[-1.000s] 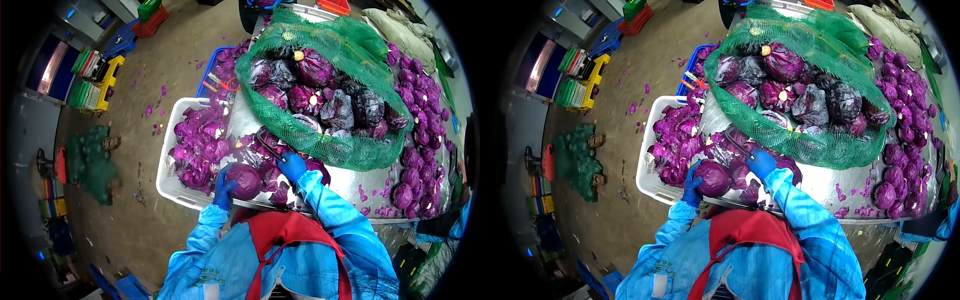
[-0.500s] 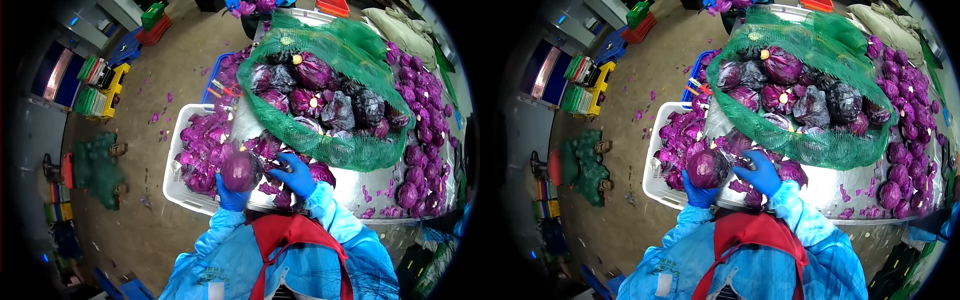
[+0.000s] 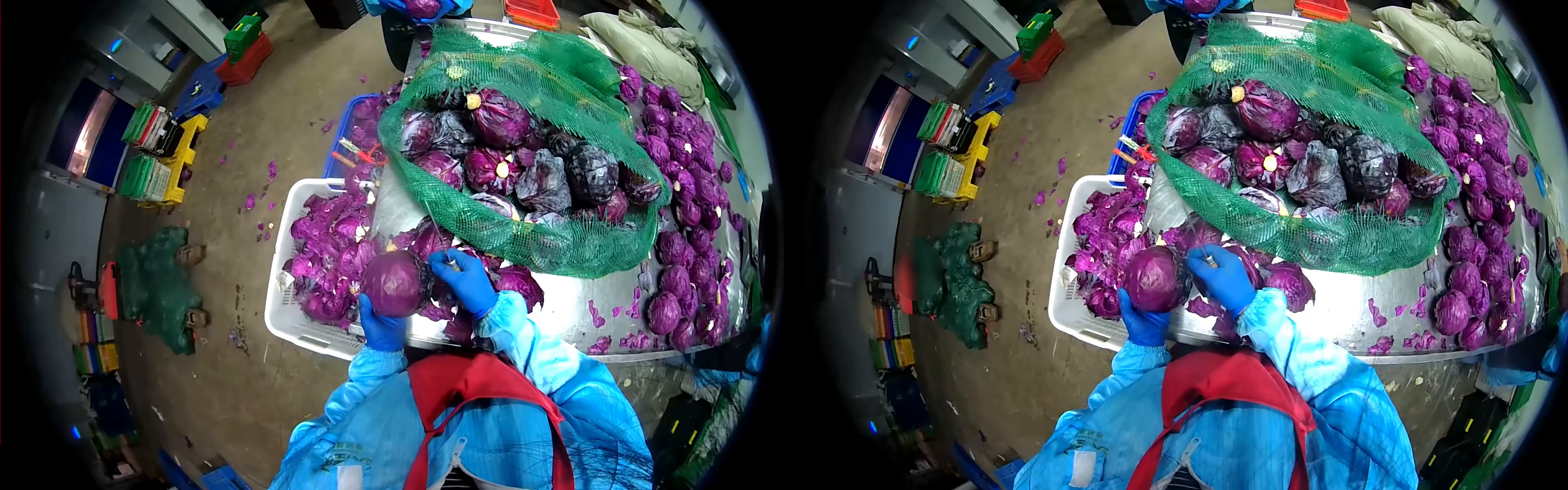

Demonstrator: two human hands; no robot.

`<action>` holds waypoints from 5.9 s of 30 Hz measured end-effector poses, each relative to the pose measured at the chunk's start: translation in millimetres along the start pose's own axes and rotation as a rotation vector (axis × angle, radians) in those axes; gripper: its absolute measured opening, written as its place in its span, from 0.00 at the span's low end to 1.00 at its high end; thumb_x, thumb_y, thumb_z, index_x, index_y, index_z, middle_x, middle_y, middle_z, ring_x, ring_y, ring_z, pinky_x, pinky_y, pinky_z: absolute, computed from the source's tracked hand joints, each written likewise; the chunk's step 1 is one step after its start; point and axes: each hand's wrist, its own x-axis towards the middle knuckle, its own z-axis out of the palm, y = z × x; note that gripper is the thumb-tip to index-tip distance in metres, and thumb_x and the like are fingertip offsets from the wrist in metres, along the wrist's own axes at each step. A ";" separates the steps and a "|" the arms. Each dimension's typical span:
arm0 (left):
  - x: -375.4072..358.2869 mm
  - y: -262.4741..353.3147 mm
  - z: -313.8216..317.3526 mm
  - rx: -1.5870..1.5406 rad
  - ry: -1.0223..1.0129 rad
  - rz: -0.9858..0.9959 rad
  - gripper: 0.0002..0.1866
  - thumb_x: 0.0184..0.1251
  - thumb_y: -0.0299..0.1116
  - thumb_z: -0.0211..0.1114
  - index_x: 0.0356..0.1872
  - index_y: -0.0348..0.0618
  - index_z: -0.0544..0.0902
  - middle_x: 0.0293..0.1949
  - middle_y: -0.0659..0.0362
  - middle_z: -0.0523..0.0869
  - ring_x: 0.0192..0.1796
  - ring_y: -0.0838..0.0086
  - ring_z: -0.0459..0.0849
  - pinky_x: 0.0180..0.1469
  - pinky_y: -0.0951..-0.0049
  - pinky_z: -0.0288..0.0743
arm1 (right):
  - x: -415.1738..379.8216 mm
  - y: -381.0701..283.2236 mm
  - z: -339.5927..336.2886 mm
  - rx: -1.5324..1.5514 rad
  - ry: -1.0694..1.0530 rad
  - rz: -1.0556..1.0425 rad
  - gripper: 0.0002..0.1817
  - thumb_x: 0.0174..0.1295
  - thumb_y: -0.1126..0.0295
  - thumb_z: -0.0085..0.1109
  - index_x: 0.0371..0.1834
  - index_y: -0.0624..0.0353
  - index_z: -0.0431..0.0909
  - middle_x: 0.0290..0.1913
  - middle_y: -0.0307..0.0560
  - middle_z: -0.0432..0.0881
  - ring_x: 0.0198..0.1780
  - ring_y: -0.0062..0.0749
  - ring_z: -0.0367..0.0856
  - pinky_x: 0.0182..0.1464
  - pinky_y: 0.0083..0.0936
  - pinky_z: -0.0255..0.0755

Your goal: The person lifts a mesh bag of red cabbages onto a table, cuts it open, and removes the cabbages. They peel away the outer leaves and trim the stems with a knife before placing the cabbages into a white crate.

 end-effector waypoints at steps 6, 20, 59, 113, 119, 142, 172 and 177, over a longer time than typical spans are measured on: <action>9.4 17.0 -19.3 0.198 -0.232 -0.164 0.39 0.62 0.51 0.61 0.69 0.47 0.55 0.66 0.50 0.64 0.66 0.57 0.66 0.66 0.51 0.62 | -5.1 -27.0 -11.9 0.251 -0.322 0.277 0.32 0.58 0.58 0.64 0.63 0.60 0.67 0.32 0.38 0.79 0.22 0.17 0.71 0.23 0.16 0.65; 5.9 25.7 -5.5 0.305 -0.189 -0.346 0.41 0.55 0.35 0.67 0.69 0.42 0.56 0.63 0.52 0.68 0.64 0.60 0.70 0.66 0.58 0.64 | -23.3 -3.3 -22.1 -0.322 -0.170 -0.338 0.24 0.56 0.69 0.65 0.57 0.58 0.74 0.45 0.49 0.83 0.43 0.23 0.81 0.45 0.22 0.75; -8.4 -18.8 4.7 1.705 -0.165 0.579 0.58 0.29 0.42 0.81 0.65 0.36 0.57 0.58 0.44 0.65 0.62 0.50 0.63 0.63 0.55 0.60 | -34.7 57.8 -2.7 -0.575 -0.121 -0.028 0.36 0.66 0.47 0.45 0.70 0.59 0.53 0.52 0.69 0.74 0.54 0.58 0.75 0.55 0.39 0.69; 3.6 11.5 5.9 0.173 -0.053 -0.609 0.41 0.61 0.67 0.47 0.68 0.50 0.58 0.65 0.49 0.65 0.64 0.51 0.69 0.57 0.43 0.70 | -1.1 43.2 -50.2 0.055 0.096 0.248 0.23 0.55 0.59 0.65 0.52 0.58 0.76 0.37 0.41 0.83 0.21 0.17 0.73 0.20 0.20 0.67; 12.9 5.5 -1.0 0.071 -0.242 -0.743 0.41 0.62 0.68 0.41 0.70 0.53 0.56 0.69 0.51 0.59 0.70 0.52 0.59 0.68 0.43 0.55 | -22.1 8.6 -48.6 -0.174 -0.054 -0.029 0.37 0.55 0.56 0.65 0.66 0.58 0.63 0.58 0.52 0.74 0.43 0.29 0.79 0.44 0.25 0.75; 19.2 28.3 20.2 1.695 -1.144 0.062 0.34 0.60 0.57 0.55 0.65 0.53 0.64 0.61 0.58 0.73 0.64 0.64 0.68 0.69 0.57 0.54 | -33.7 12.9 -11.1 -0.365 0.368 -0.164 0.09 0.52 0.70 0.61 0.34 0.62 0.78 0.27 0.50 0.80 0.29 0.30 0.80 0.30 0.29 0.70; 21.0 -9.1 45.2 1.752 -0.759 0.356 0.53 0.33 0.39 0.79 0.66 0.39 0.61 0.62 0.47 0.65 0.64 0.54 0.65 0.65 0.59 0.59 | -34.3 87.5 -27.2 -0.380 0.193 0.111 0.18 0.56 0.58 0.55 0.40 0.62 0.79 0.29 0.54 0.82 0.31 0.35 0.83 0.35 0.31 0.75; 3.5 -12.2 21.9 1.688 -0.713 0.435 0.53 0.30 0.40 0.80 0.64 0.39 0.63 0.61 0.47 0.64 0.64 0.53 0.63 0.66 0.56 0.57 | -38.9 66.2 -28.0 -0.479 0.116 0.250 0.21 0.48 0.57 0.57 0.39 0.63 0.80 0.38 0.63 0.81 0.41 0.56 0.80 0.44 0.41 0.74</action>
